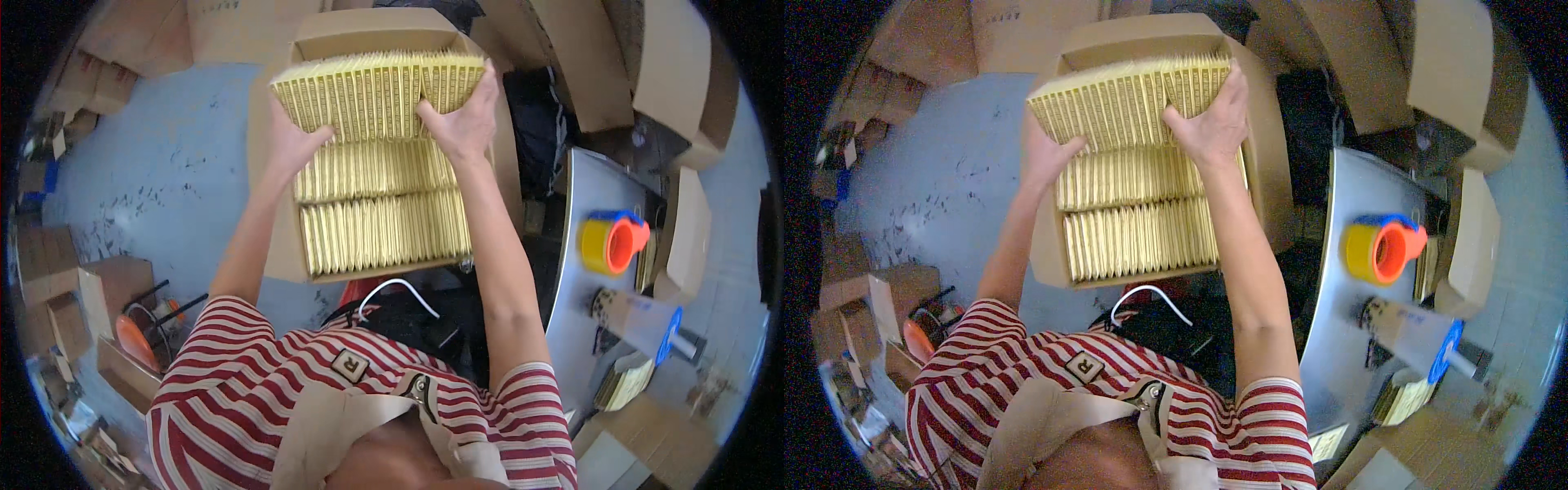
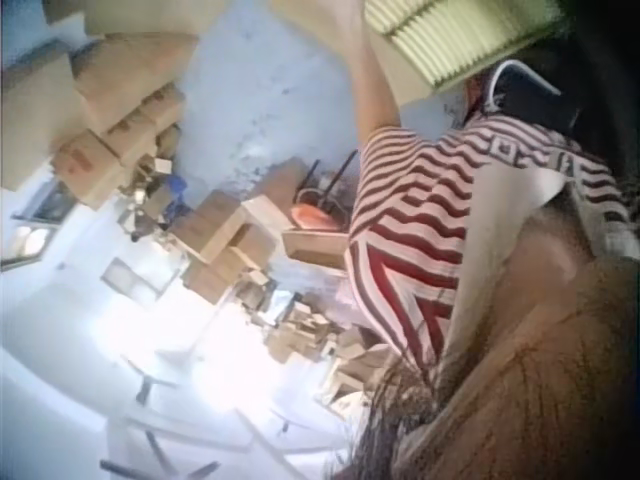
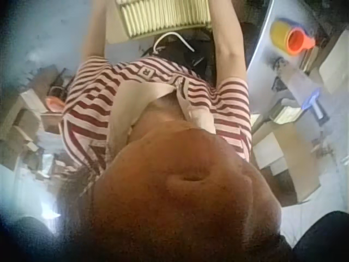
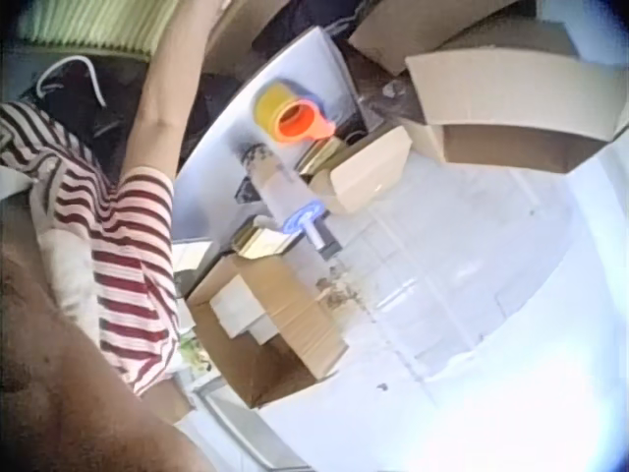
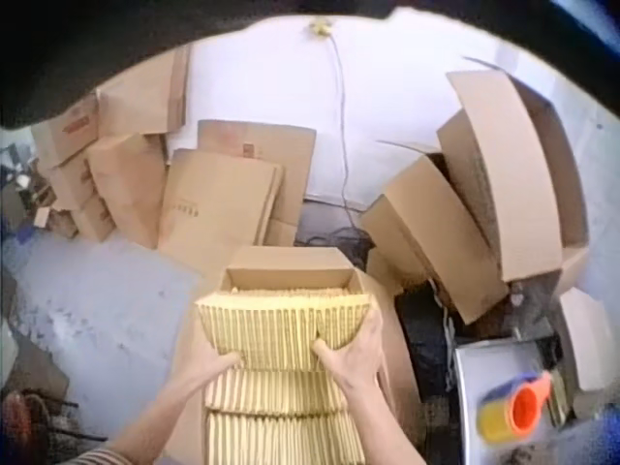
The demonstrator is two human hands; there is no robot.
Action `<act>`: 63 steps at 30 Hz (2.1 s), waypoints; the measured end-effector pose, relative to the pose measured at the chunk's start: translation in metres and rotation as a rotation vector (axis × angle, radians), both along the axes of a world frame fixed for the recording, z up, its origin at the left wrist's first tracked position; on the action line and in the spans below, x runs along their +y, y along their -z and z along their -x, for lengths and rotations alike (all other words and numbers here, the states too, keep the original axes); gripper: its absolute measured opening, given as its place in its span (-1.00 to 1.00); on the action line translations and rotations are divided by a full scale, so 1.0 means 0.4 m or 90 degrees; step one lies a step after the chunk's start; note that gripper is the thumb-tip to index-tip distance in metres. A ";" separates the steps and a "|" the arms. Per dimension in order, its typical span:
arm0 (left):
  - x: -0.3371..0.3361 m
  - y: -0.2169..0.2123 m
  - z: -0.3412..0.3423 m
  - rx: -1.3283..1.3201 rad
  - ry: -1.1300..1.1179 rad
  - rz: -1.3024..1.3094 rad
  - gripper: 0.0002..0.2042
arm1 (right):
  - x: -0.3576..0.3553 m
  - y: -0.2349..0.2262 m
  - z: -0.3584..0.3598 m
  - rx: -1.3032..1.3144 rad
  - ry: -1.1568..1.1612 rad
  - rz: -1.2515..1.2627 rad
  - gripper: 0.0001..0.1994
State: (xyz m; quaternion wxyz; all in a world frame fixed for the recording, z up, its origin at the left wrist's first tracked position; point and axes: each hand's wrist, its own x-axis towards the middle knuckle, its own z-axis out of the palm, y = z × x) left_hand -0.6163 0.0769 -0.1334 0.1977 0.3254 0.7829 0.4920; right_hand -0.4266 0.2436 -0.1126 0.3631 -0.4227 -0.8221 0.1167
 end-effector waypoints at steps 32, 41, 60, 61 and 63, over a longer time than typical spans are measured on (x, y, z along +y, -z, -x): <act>0.067 -0.289 -0.825 -0.174 1.499 -0.189 -0.80 | -0.811 -0.288 -0.746 0.369 0.657 0.122 -0.84; -0.290 -0.300 -1.240 -0.067 2.075 0.039 -0.76 | -1.817 0.043 -0.107 0.304 1.846 0.052 -0.43; -0.985 0.037 -1.142 0.171 2.028 -1.539 -0.75 | -2.086 0.311 0.319 0.039 2.433 0.449 -0.31; -0.981 0.038 -1.142 0.174 2.032 -1.534 -0.75 | -2.092 0.319 0.334 0.042 2.431 0.454 -0.31; -0.971 0.037 -1.141 0.131 2.069 -1.491 -0.75 | -2.069 0.275 0.305 0.057 2.328 0.537 -0.28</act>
